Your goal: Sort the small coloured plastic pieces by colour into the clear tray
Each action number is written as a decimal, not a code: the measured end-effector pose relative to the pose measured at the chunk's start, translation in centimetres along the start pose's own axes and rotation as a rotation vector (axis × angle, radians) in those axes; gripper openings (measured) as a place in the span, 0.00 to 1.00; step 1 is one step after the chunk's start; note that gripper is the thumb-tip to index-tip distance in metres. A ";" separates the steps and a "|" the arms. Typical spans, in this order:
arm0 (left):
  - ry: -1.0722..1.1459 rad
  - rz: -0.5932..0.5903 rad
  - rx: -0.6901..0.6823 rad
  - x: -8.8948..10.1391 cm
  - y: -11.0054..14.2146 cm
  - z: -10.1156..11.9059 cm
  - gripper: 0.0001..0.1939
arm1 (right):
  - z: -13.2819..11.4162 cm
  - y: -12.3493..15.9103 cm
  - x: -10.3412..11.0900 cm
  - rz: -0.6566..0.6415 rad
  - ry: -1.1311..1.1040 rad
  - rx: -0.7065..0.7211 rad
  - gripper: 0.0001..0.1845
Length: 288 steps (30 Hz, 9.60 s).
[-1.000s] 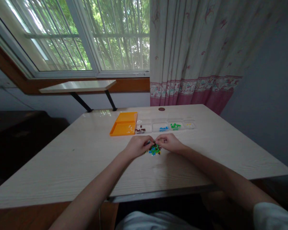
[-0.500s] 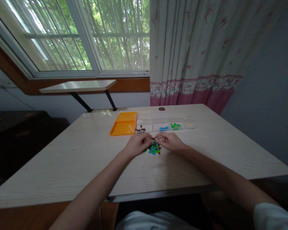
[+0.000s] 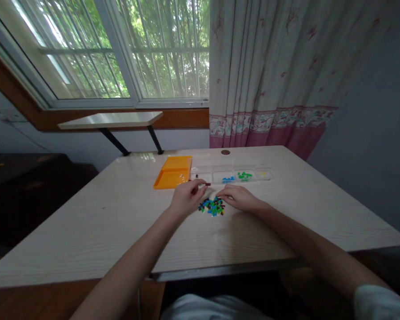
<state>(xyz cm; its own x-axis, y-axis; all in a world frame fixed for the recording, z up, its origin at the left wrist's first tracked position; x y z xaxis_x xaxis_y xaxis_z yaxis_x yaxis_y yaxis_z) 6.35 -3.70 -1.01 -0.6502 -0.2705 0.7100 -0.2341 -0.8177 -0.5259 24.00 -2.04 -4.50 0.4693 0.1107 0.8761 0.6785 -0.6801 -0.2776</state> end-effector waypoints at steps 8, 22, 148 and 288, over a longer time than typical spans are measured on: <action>0.012 0.060 0.020 0.6 -0.2 -0.1 0.14 | 0.3 0.0 -0.1 0.027 -0.022 -0.011 0.13; -0.281 0.137 0.415 0.8 -1.0 -5.8 0.19 | 1.1 -0.1 0.4 0.047 0.023 -0.134 0.08; -0.378 -0.428 -0.036 -2.2 -0.2 -1.7 0.13 | 3.6 1.9 7.7 0.436 0.298 -0.126 0.10; 0.171 -0.790 0.014 -1.4 0.7 -2.9 0.07 | 2.2 0.5 3.7 0.409 0.201 -0.172 0.08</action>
<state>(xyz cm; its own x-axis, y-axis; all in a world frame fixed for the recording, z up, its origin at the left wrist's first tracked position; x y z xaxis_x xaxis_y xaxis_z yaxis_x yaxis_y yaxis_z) 5.03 -2.44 -3.71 -0.3982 0.4708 0.7873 -0.6625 -0.7412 0.1082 27.36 -0.36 -2.27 0.5480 -0.3211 0.7724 0.3504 -0.7503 -0.5605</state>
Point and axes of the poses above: each hand's wrist, its own y-axis away from the middle knuckle, its own x-axis out of the back of the hand, z = x × y, the point moved 5 cm from there along -y, towards the middle knuckle, and after that the axes turned 3 degrees about -y, right-handed, at the moved point
